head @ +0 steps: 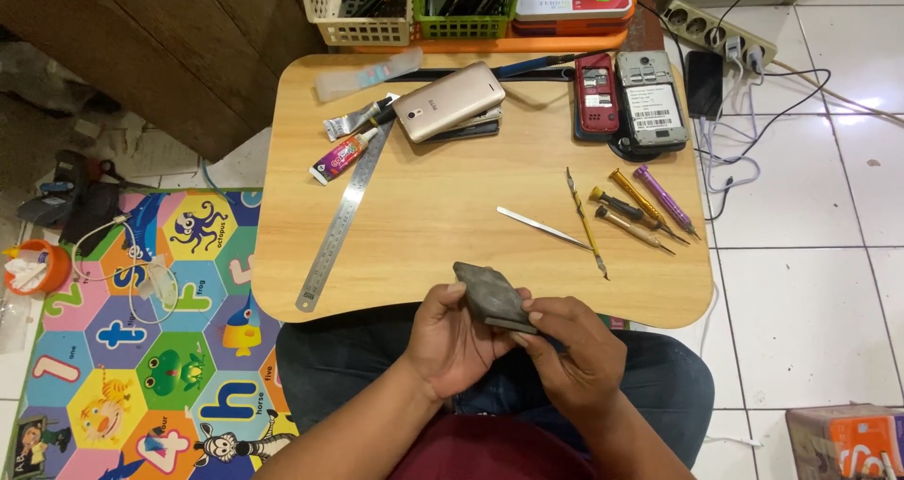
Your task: Prying open the casing of a black electronic device using a small hand tool on a repair bench.
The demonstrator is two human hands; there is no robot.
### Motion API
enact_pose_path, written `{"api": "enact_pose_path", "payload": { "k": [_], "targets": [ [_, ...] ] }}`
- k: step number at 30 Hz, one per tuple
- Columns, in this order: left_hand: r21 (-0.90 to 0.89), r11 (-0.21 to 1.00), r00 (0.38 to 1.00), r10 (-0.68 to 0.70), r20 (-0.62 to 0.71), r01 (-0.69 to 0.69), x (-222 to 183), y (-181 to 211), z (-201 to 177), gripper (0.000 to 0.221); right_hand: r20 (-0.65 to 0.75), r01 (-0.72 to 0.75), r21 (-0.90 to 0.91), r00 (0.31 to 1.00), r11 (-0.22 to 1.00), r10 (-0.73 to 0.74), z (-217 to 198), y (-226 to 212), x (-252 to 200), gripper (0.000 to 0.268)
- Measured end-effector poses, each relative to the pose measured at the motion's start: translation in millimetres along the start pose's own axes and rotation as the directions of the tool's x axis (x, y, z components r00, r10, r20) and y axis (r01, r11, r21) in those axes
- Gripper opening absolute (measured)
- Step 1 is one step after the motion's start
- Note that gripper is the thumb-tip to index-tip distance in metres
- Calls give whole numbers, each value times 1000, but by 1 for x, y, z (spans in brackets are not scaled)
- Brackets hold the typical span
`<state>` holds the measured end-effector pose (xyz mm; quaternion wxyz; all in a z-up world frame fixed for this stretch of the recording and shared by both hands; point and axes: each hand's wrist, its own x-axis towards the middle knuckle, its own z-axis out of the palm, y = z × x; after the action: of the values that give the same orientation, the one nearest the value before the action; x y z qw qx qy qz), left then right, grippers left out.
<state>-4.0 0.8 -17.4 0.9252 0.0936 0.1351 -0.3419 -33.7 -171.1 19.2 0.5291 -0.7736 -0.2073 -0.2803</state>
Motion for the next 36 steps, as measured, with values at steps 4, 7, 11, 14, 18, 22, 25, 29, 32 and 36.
{"api": "enact_pose_path", "payload": {
  "k": [4, 7, 11, 14, 18, 22, 25, 29, 32, 36],
  "targets": [
    [9, 998, 997, 63, -43, -63, 4, 7, 16, 29, 64, 41, 0, 997, 999, -41, -5, 2, -2, 16],
    [135, 983, 973, 145, -180, -121, 4, 5, 23, 35, 226, -54, 26, 973, 998, 47, -10, 9, -5, 17],
    [222, 961, 958, 209, -195, -165, 2, -6, 19, 31, 455, -26, -90, 888, 996, 65, -20, 8, 3, 75],
    [367, 920, 948, 229, -221, -137, -2, -11, 22, 41, 628, -138, 53, 775, 989, 75, -25, 5, 15, 94],
    [587, 804, 986, 155, -62, -89, -10, -16, 21, 70, 707, -180, 98, 705, 979, 59, -26, 7, 13, 93],
    [645, 764, 999, 21, -35, 7, -14, -19, 20, 83, 683, -85, -145, 712, 986, 162, -22, 22, 16, 106],
    [495, 867, 984, -132, 121, 55, -17, -23, 10, 77, 475, -196, -427, 782, 883, 403, -31, 42, 18, 116],
    [196, 969, 960, -188, 208, 147, -15, -9, 9, 77, -134, -400, -104, 913, 911, 385, -44, 26, 25, 31],
    [26, 979, 944, -204, 260, 204, -6, 6, 8, 71, -230, -421, -64, 888, 905, 397, -46, 31, 15, 6],
    [44, 997, 922, -80, 378, 68, 18, 15, -12, 73, -107, -270, -177, 961, 947, 254, -41, 52, 11, 16]
  ]
}}
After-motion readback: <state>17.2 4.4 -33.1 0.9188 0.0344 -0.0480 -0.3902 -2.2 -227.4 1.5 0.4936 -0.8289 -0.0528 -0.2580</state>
